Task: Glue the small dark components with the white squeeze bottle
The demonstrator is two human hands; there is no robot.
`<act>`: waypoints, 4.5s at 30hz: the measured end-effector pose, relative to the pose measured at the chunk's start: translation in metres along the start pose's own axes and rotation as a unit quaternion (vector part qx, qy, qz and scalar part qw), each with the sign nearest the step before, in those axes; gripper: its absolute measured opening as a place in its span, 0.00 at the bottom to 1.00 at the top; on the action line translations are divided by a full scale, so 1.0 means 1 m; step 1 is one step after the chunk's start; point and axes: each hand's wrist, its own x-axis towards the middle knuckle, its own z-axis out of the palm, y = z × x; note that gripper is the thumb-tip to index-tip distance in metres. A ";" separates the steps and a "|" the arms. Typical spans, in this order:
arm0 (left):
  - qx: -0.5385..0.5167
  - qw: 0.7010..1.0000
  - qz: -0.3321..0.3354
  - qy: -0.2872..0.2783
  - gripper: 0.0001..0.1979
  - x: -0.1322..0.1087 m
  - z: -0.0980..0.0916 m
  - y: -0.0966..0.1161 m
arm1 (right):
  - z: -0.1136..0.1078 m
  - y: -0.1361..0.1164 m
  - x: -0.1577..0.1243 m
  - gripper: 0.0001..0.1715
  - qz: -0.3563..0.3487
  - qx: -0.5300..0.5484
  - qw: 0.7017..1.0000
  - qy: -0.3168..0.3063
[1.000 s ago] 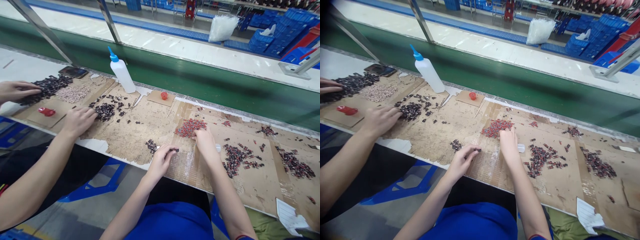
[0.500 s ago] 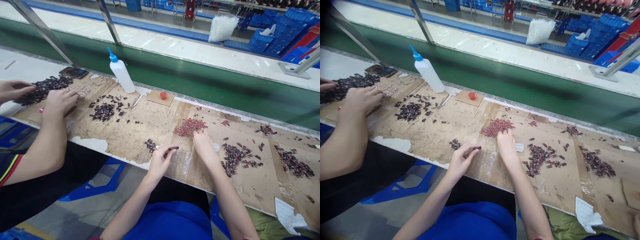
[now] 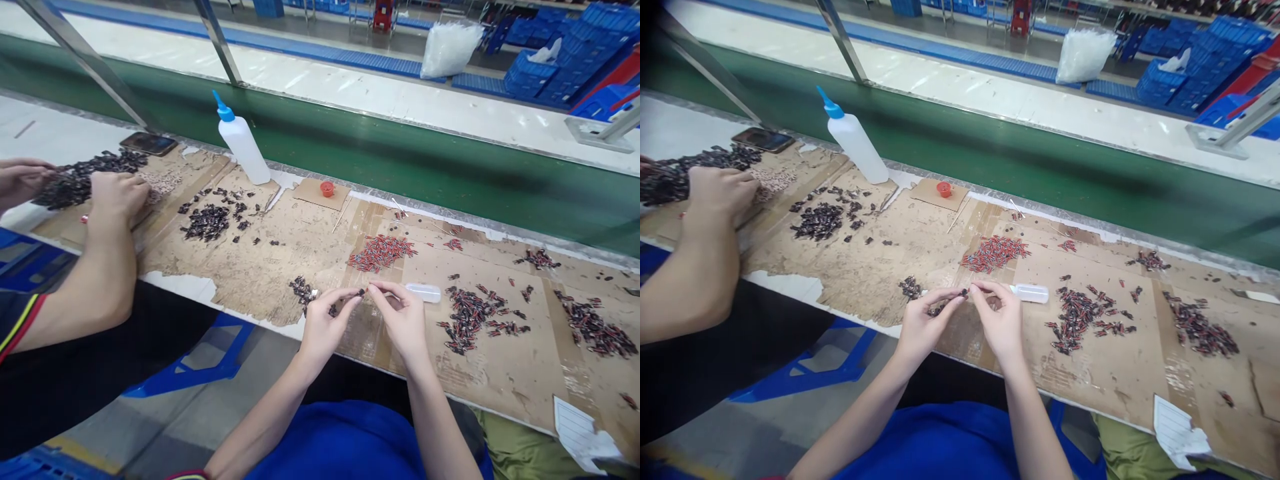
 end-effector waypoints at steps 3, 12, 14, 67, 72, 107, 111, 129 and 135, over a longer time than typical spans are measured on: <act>-0.009 1.000 -0.001 0.002 0.07 -0.001 0.001 0.003 | 0.004 0.000 -0.004 0.10 0.032 0.044 0.999 0.002; -0.055 0.998 -0.005 -0.014 0.05 -0.001 -0.003 0.011 | 0.012 0.004 -0.017 0.08 0.016 0.104 0.994 0.019; -0.071 0.997 -0.007 -0.028 0.05 -0.002 -0.004 0.014 | 0.013 0.004 -0.020 0.08 -0.002 0.112 0.993 0.028; 0.324 0.921 0.125 -0.179 0.08 0.028 -0.028 -0.023 | -0.086 0.034 0.016 0.24 -0.176 -0.358 0.917 0.000; 0.240 0.940 0.160 -0.183 0.09 0.018 -0.013 -0.026 | -0.065 0.022 -0.005 0.21 -0.066 -0.090 0.993 0.044; 0.084 0.986 -0.023 -0.139 0.08 0.017 -0.004 -0.019 | -0.018 0.031 -0.019 0.16 0.058 0.017 0.989 0.132; 0.092 0.986 -0.034 -0.138 0.09 0.017 -0.004 -0.017 | -0.019 0.029 -0.018 0.15 0.063 0.020 0.989 0.136; 0.094 0.984 -0.044 -0.142 0.08 0.017 -0.004 -0.016 | -0.018 0.035 -0.019 0.17 0.045 0.018 0.989 0.139; 0.106 0.982 -0.033 -0.150 0.08 0.017 -0.003 -0.019 | -0.017 0.034 -0.019 0.17 0.055 0.016 0.985 0.162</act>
